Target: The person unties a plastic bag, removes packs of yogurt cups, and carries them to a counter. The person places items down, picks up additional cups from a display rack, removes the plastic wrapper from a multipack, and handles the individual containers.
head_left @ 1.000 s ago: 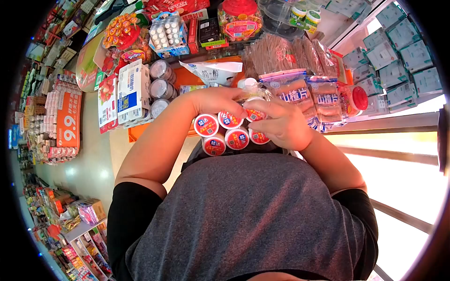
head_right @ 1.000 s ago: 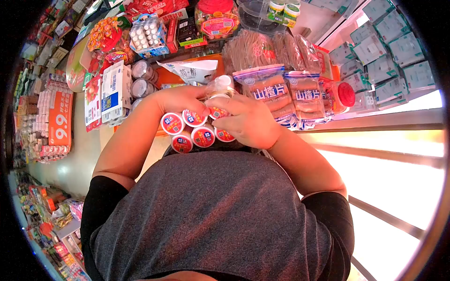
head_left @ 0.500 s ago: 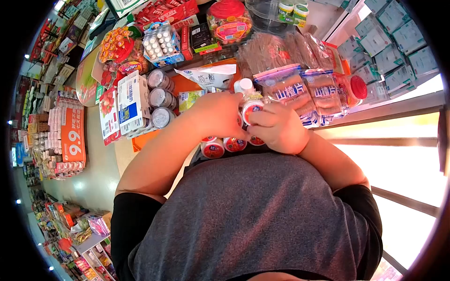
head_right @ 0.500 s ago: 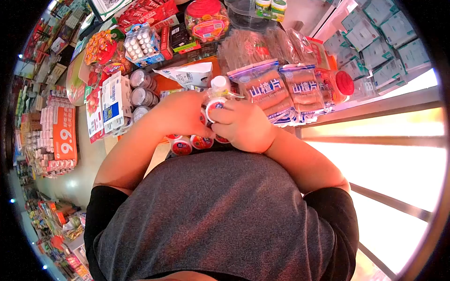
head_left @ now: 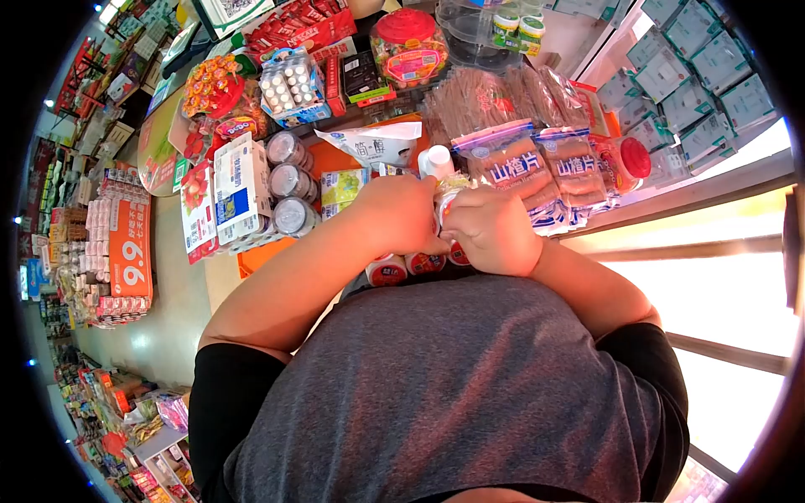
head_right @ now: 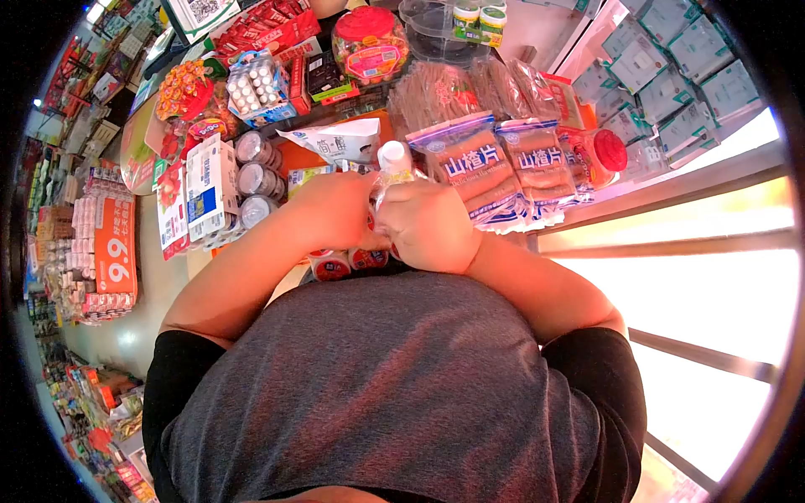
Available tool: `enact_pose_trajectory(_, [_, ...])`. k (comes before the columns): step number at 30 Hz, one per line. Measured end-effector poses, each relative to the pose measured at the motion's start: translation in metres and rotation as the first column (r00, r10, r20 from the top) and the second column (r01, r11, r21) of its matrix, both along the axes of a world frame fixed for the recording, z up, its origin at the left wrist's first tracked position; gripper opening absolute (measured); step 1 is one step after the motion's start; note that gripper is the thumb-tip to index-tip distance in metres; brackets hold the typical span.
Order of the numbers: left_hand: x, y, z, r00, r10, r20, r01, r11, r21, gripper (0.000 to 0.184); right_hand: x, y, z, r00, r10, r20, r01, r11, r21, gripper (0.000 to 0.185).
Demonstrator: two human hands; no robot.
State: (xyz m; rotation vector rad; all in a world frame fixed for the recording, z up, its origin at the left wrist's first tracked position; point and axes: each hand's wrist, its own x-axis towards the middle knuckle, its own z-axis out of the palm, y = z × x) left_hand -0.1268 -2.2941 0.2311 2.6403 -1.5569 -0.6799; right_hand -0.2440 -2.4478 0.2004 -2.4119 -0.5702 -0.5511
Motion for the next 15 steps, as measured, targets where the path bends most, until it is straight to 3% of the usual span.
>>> enact_pose_trajectory(1, [-0.003,-0.002,0.002,0.999,-0.04,-0.02,0.041,0.999,0.034,0.079,0.0,0.0,0.01,1.0,-0.003,0.023,0.005,0.998,-0.07,0.011])
enact_pose_trajectory(3, [-0.014,-0.008,0.009,0.991,-0.116,-0.072,0.123,0.987,0.1,0.082,0.02,-0.023,0.05,0.934,-0.288,0.211,0.232,0.939,0.255,0.008])
enact_pose_trajectory(5, [-0.019,-0.008,0.004,0.99,-0.127,-0.053,0.129,0.991,0.029,0.084,0.025,-0.03,0.118,0.884,-0.449,0.128,0.359,0.828,0.432,0.005])
enact_pose_trajectory(8, [-0.015,-0.006,0.0,0.99,-0.137,-0.035,0.136,0.99,-0.04,0.088,0.065,-0.042,0.105,0.929,-0.352,-0.116,0.37,0.886,0.28,0.019])
enact_pose_trajectory(11, [-0.013,-0.001,0.005,0.993,-0.121,0.0,0.12,0.989,-0.087,0.096,0.081,-0.054,0.062,0.872,-0.301,-0.386,0.409,0.882,0.236,0.011])
enact_pose_trajectory(13, [-0.01,0.009,-0.001,0.997,-0.08,-0.006,0.078,0.987,-0.137,0.1,0.077,-0.057,0.036,0.887,-0.222,-0.405,0.336,0.912,0.234,0.016])
enact_pose_trajectory(15, [-0.008,0.015,-0.001,0.997,-0.072,-0.012,0.07,0.988,-0.138,0.089,0.066,-0.052,0.027,0.869,-0.12,-0.48,0.263,0.934,0.241,0.018])
